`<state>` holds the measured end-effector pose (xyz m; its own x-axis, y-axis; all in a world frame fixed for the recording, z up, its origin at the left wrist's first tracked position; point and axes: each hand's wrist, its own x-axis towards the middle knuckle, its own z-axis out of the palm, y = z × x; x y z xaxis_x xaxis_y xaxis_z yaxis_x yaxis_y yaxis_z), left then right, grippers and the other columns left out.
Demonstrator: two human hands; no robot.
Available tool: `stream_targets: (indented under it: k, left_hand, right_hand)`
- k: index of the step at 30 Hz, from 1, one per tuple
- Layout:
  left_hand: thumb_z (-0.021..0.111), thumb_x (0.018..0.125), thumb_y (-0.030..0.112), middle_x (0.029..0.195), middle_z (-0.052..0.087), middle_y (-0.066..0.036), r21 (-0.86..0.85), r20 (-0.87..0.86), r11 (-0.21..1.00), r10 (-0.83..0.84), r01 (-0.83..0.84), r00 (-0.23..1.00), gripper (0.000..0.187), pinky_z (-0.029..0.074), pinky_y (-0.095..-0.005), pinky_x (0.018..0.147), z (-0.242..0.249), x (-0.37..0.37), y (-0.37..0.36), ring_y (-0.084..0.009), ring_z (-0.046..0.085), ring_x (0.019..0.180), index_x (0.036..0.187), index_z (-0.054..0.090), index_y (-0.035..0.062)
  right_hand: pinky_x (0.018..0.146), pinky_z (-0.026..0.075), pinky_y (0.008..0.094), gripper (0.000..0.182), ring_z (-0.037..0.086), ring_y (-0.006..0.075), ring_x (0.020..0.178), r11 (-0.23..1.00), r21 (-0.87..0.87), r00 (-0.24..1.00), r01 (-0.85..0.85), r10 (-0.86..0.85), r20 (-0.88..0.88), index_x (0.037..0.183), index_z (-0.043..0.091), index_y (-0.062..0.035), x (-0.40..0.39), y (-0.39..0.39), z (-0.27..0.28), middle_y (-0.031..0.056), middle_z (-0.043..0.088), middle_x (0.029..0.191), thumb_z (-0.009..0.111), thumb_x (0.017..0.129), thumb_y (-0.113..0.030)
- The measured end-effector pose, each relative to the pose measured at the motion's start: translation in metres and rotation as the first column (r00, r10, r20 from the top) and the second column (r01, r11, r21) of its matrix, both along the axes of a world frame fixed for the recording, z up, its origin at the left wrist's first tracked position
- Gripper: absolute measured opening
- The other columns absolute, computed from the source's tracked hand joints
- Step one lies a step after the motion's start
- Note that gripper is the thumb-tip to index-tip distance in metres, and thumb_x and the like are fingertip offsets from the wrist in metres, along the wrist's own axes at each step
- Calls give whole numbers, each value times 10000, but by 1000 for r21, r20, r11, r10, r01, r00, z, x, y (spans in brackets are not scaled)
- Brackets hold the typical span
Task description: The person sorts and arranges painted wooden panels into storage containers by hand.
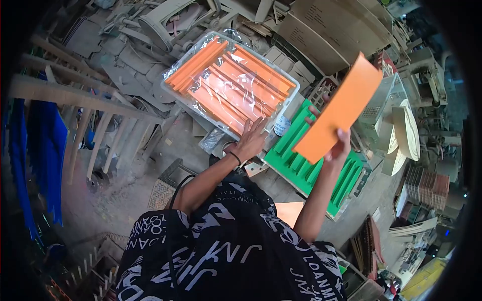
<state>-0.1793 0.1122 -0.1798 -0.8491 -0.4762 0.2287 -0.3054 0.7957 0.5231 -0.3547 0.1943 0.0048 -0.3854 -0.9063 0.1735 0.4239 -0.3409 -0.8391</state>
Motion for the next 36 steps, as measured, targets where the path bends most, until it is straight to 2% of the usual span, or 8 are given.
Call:
stream_targets:
  k: [4, 6, 10, 14, 20, 23, 25, 36]
  left_hand:
    - [558, 679, 98, 1281, 364, -191, -3, -16, 1000, 24, -24, 1000, 215, 179, -568, 993, 1, 0, 1, -329, 278, 1241, 868, 593, 0]
    - [555, 686, 107, 1282, 363, -190, -8, -23, 999, 40, -40, 999, 206, 178, -567, 994, -1, 1, 2, -326, 282, 1238, 858, 593, 1]
    - [531, 723, 164, 1236, 398, -189, -153, 15, 985, 82, -78, 997, 282, 184, -563, 988, -16, -4, 4, -325, 319, 1202, 957, 556, 10]
    - [498, 759, 195, 1092, 506, -149, -1, -180, 996, 88, -90, 980, 293, 256, -537, 921, -27, -9, 7, -292, 394, 1119, 1001, 517, 32]
    - [460, 819, 220, 1031, 526, -139, 304, -279, 950, 157, -68, 947, 254, 308, -390, 912, -17, 2, 15, -284, 465, 1000, 976, 502, 25]
    - [459, 823, 220, 1080, 512, -163, 286, -374, 944, 268, -165, 888, 287, 273, -426, 960, -26, -5, 15, -286, 455, 1047, 1022, 499, 18]
    - [477, 815, 235, 1129, 498, -167, -84, -116, 987, 127, -137, 985, 348, 216, -471, 1002, -25, -2, 11, -287, 420, 1114, 1088, 488, 20]
    - [494, 797, 234, 1169, 485, -184, 97, -281, 991, 115, -91, 953, 396, 182, -488, 1028, 0, 5, 21, -313, 390, 1162, 1125, 481, 12]
  right_hand:
    - [814, 490, 323, 561, 564, 257, 942, 981, 196, 1000, -4, 3, 7, 1280, 314, 19, 3, -48, 11, 210, 450, 1214, 426, 883, -361]
    - [578, 470, 250, 487, 573, 128, 701, 914, 395, 975, 97, -8, -221, 1104, 510, 18, 21, -77, 7, 78, 603, 879, 391, 904, -410]
    - [790, 382, 381, 378, 458, 311, 889, 947, 224, 428, 229, 109, -897, 964, 462, 26, 76, -136, -47, 187, 447, 918, 569, 807, -301]
    - [777, 360, 478, 415, 443, 341, 947, 885, 312, 29, 347, 322, -946, 944, 522, -30, 121, -158, -91, 185, 451, 1000, 645, 723, -359]
    - [740, 365, 478, 409, 433, 331, 944, 823, 273, -126, 499, 380, -916, 948, 539, -67, 129, -170, -151, 165, 435, 1029, 661, 704, -371]
    - [744, 366, 481, 409, 434, 320, 939, 809, 283, -138, 515, 404, -904, 929, 552, -70, 119, -172, -166, 158, 440, 1035, 669, 693, -383]
    - [749, 370, 472, 423, 434, 310, 939, 794, 302, -145, 528, 435, -889, 907, 561, -78, 112, -175, -168, 144, 443, 1031, 684, 671, -407]
    - [753, 376, 464, 443, 437, 309, 942, 825, 267, -187, 498, 403, -896, 928, 539, -66, 106, -173, -175, 134, 442, 1026, 688, 671, -395]
